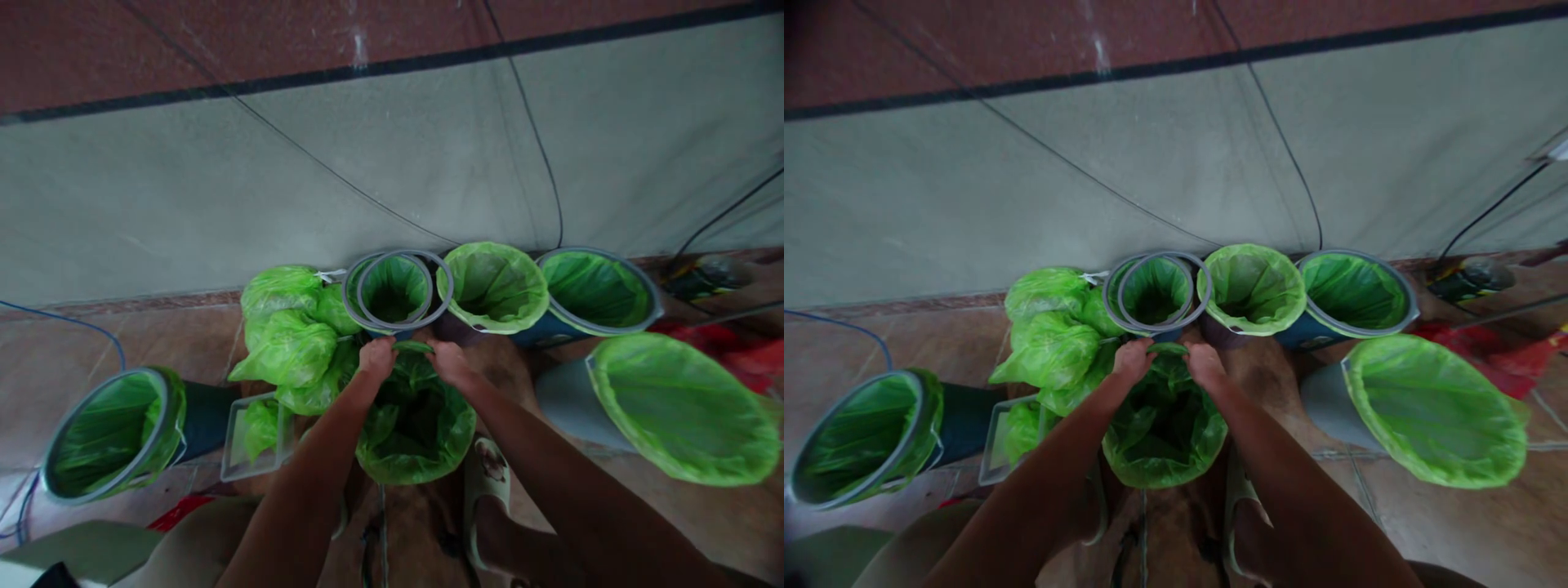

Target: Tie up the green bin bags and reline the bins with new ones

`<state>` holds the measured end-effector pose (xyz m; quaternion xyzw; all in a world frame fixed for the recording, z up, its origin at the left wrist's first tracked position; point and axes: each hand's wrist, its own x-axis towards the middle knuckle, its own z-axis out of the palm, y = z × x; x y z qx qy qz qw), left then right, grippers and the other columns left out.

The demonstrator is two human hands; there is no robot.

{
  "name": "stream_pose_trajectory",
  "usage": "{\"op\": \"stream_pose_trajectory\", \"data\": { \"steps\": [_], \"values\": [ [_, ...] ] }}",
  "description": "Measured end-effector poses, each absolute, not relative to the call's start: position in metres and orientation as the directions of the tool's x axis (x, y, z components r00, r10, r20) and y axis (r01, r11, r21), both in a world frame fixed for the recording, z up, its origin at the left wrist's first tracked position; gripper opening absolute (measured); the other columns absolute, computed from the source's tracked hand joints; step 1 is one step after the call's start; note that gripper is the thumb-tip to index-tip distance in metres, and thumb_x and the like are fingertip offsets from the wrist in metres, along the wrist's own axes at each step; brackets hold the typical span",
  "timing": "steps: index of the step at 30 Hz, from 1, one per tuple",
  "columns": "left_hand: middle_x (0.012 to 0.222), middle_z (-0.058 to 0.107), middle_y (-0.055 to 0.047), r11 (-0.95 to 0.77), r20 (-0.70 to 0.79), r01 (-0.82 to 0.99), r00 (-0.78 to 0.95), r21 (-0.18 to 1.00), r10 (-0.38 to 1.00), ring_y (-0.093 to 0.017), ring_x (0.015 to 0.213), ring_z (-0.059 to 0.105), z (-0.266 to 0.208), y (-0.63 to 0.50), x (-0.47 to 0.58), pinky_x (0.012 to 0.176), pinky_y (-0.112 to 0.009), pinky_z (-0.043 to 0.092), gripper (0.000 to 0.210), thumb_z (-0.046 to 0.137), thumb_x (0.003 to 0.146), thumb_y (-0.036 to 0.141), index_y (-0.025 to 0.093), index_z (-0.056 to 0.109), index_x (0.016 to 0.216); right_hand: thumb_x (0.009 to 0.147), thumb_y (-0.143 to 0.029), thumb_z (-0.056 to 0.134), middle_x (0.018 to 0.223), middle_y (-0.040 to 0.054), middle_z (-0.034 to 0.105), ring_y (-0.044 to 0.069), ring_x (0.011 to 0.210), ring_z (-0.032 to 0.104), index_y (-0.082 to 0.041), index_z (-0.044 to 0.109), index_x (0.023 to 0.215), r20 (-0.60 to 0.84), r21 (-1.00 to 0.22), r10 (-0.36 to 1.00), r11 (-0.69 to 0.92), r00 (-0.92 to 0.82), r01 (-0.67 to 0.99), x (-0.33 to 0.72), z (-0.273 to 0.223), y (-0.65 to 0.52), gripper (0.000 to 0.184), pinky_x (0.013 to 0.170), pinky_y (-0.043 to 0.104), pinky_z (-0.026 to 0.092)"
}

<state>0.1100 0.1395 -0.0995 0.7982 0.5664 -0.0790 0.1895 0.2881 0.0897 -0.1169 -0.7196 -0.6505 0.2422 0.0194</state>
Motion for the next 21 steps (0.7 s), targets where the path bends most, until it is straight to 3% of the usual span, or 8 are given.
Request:
{"op": "stream_pose_trajectory", "data": {
  "steps": [3,8,12,16,18,21],
  "values": [
    [0.122,0.07,-0.01,-0.271,-0.318,0.936,0.333,0.223,0.888,-0.025,0.112,0.066,-0.098,0.137,0.1,0.097,-0.034,0.049,0.042,0.059,0.089,0.026,0.02,0.058,0.13,0.093,-0.024,0.054,0.103,0.013,0.074,0.023,0.097,0.069,-0.016,0.068,0.11,-0.329,-0.326,0.937,-0.228,0.116,0.918,0.294,-0.117,0.082,0.024,0.082,0.028,0.048],
    [0.131,0.065,-0.011,-0.207,-0.318,0.93,0.303,0.303,0.898,-0.024,0.117,0.064,-0.092,0.138,0.083,0.101,-0.032,0.047,0.069,0.072,0.079,0.031,0.018,0.047,0.142,0.095,-0.028,0.049,0.098,0.0168,0.074,0.027,0.092,0.071,-0.013,0.067,0.114,-0.311,-0.243,0.839,-0.525,0.447,0.816,0.295,-0.122,0.038,0.03,0.078,0.033,0.05],
    [0.132,0.065,-0.01,-0.219,-0.318,0.883,0.366,0.415,0.874,-0.024,0.119,0.062,-0.086,0.143,0.082,0.102,-0.031,0.047,0.069,0.074,0.078,0.041,0.017,0.052,0.139,0.092,-0.035,0.053,0.096,0.0178,0.074,0.029,0.088,0.072,-0.011,0.061,0.123,-0.317,-0.319,0.762,-0.646,0.564,0.693,0.288,-0.132,-0.012,0.04,0.075,0.035,0.053],
    [0.132,0.066,-0.006,-0.265,-0.254,0.838,0.42,0.478,0.871,-0.021,0.122,0.06,-0.082,0.146,0.098,0.105,-0.028,0.044,0.052,0.063,0.088,0.048,0.02,0.06,0.132,0.085,-0.043,0.062,0.121,0.0224,0.067,0.031,0.108,0.065,-0.006,0.049,0.136,-0.164,-0.454,0.805,-0.574,0.57,0.681,0.285,-0.124,-0.018,0.065,0.088,0.038,0.052],
    [0.129,0.067,-0.005,-0.296,-0.237,0.84,0.435,0.455,0.869,-0.019,0.12,0.061,-0.082,0.147,0.109,0.104,-0.028,0.044,0.041,0.052,0.095,0.046,0.021,0.064,0.126,0.09,-0.038,0.055,0.13,0.0214,0.063,0.03,0.119,0.06,-0.006,0.051,0.134,-0.047,-0.499,0.862,-0.458,0.504,0.736,0.285,-0.114,0.003,0.055,0.099,0.038,0.047],
    [0.119,0.072,-0.006,-0.343,-0.282,0.87,0.449,0.354,0.848,-0.019,0.111,0.065,-0.085,0.146,0.121,0.1,-0.03,0.047,0.037,0.042,0.1,0.04,0.022,0.069,0.116,0.097,-0.031,0.043,0.131,0.018,0.063,0.026,0.12,0.059,-0.008,0.057,0.131,-0.033,-0.516,0.947,-0.291,0.321,0.806,0.285,-0.103,0.045,0.043,0.103,0.034,0.042]
  ]
}}
